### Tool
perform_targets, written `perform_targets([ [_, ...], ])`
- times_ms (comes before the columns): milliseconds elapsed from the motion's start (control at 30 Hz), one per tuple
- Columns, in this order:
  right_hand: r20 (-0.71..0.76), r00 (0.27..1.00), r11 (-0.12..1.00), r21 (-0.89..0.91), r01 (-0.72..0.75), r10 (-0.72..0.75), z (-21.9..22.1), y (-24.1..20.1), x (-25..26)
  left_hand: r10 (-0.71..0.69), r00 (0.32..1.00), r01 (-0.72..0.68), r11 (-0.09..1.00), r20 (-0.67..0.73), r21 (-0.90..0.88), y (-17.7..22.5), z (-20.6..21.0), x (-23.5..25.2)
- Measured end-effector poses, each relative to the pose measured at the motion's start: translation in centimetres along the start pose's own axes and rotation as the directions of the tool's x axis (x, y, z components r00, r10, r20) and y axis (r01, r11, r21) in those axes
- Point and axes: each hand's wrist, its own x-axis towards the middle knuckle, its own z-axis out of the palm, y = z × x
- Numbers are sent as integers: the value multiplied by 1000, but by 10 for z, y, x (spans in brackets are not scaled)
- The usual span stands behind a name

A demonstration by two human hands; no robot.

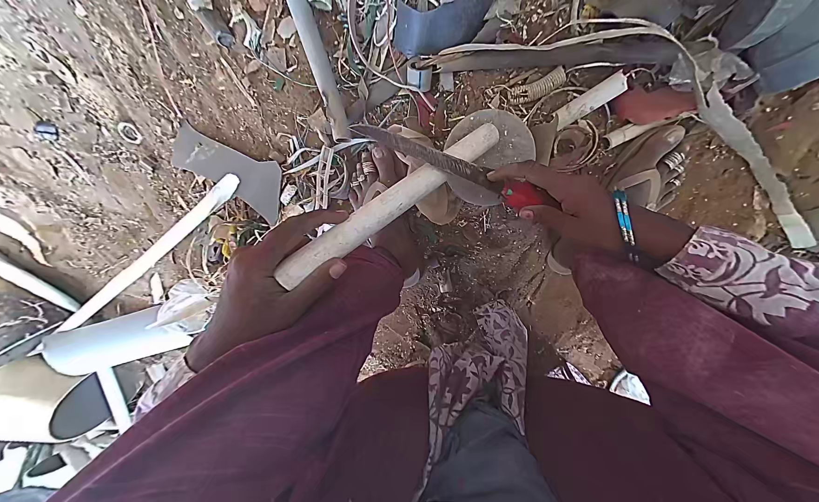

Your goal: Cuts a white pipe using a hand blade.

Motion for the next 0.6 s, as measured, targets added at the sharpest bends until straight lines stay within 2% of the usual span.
perform_targets([
  [100,-45,995,996,29,-83,84,-2,5,-2,29,999,-29,1000,-28,-9,3,1,1],
  [200,-110,982,988,37,-153,156,-2,5,-4,-31,1000,31,999,-5,31,20,-3,5],
  [300,-135,978,985,78,-151,160,0,8,-5,15,999,-16,1000,-30,-27,2,2,1],
  [400,-168,966,967,198,-162,196,1,6,-4,30,999,-32,996,-27,-85,0,3,1],
  [533,-195,937,945,211,-250,291,-2,1,-5,-49,998,44,989,-27,-138,43,-4,12],
  [600,-213,932,951,171,-259,293,-1,4,-5,-61,998,53,980,-35,-194,48,-4,12],
])
